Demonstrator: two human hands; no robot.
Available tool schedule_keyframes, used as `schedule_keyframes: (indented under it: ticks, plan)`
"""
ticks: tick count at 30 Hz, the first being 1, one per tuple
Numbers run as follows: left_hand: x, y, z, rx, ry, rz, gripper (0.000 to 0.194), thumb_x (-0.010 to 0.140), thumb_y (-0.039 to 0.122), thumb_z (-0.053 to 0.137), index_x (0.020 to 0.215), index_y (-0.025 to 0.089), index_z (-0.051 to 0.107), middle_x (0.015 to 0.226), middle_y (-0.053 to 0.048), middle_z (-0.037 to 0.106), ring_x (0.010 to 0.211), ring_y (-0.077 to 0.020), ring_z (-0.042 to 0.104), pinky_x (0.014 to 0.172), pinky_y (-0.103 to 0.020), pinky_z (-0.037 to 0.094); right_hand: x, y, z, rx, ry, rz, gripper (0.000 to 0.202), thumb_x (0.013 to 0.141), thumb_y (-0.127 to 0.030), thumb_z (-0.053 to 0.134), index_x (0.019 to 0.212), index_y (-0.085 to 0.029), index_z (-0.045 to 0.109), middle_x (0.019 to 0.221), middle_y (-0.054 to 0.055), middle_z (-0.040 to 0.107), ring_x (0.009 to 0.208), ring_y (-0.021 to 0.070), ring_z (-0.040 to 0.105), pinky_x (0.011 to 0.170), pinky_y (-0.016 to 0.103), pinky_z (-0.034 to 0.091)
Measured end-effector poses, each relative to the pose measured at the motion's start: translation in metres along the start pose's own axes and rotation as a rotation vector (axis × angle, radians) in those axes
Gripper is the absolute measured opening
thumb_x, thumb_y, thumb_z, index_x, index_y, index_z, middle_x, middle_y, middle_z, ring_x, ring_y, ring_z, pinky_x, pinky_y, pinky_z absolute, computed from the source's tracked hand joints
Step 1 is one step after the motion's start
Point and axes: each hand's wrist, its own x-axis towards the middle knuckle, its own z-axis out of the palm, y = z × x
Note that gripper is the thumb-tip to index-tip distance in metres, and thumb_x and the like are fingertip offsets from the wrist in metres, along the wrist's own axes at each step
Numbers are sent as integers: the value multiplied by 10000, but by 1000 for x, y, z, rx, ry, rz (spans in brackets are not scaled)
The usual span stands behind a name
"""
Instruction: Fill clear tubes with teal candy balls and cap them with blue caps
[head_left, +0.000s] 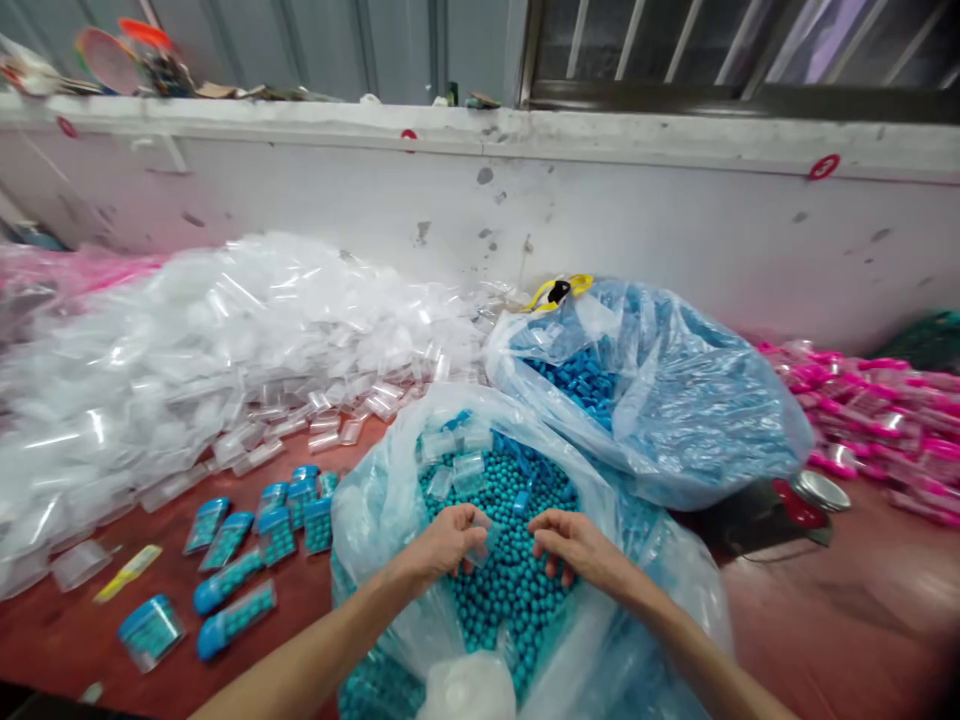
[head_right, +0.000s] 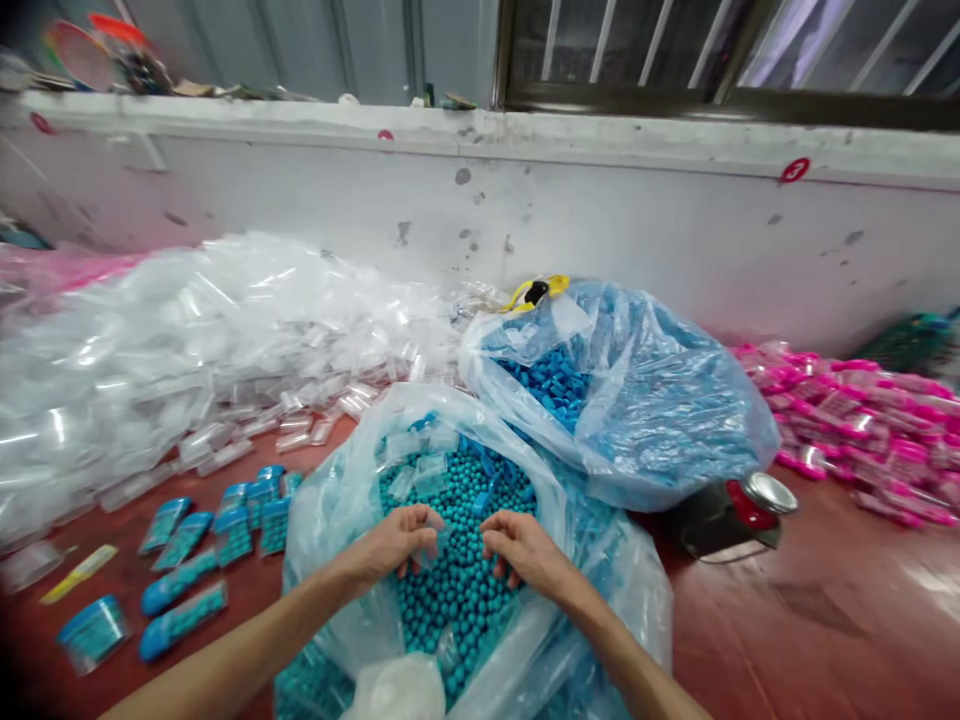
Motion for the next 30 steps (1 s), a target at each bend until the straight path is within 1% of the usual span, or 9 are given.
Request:
schedule_keyframes:
  ticks: [4,7,10,13,16,19,21,26,30]
  plan:
    - [23,-2,2,100,-106,-118,178,602,288,594,532,143,517,413,15,539,292,-82,429,333,-182,265,-6,-4,-13,56,42,-29,304,700,-406,492,877,-160,512,684,-23,564,485,78,520,374,173,378]
    - [50,0,10,141,-124,-177,216,559,232,649,436,148,492,317,3,481,275,-120,432,340,-216,289,-8,-8,-16,60,58,-42,293,711,-405,490,876,-163,507,692,-20,561,486,77,517,371,171,377]
    - [75,4,25,100,-84,-170,200,542,179,664,459,157,484,287,25,431,300,-134,431,370,-235,312,-7,-6,-14,14,72,-57,230,736,-362,476,867,-177,516,689,-24,555,488,75,514,376,168,371]
    - [85,7,39,-44,-48,-104,182,588,244,652,600,164,489,360,60,435,368,-116,449,414,-226,343,-3,3,-10,-35,94,-74,182,751,-316,456,856,-185,526,703,-20,556,494,82,516,373,175,368]
    - [81,9,42,-225,-103,-36,289,597,356,655,732,167,481,494,61,485,449,-98,485,458,-215,375,-3,12,-10,-59,130,-69,172,757,-288,449,878,-188,519,688,-9,552,494,104,523,375,198,384]
    - [68,7,33,-362,-186,10,403,558,401,687,822,162,499,644,24,548,551,-108,540,494,-212,386,-5,10,-14,-170,147,-38,197,790,-286,413,933,-189,507,630,-3,551,486,131,534,391,228,406]
    - [59,5,23,-422,-206,33,414,574,385,690,875,164,512,704,12,560,607,-114,554,518,-211,386,-3,0,-16,-331,196,-46,212,824,-271,358,950,-190,509,657,10,577,531,147,564,448,251,433]
    - [37,1,7,-487,-192,79,351,620,346,683,879,153,546,729,0,562,636,-98,530,559,-207,375,25,-27,-15,-931,417,-61,205,840,-272,401,951,-163,534,948,111,619,924,228,572,751,330,415]
    - [23,-2,3,-516,-186,101,319,619,354,683,801,139,534,746,-21,570,653,-102,525,557,-204,364,42,-26,-5,-1003,345,-29,223,807,-208,454,1002,-127,527,951,160,625,911,261,584,754,351,407]
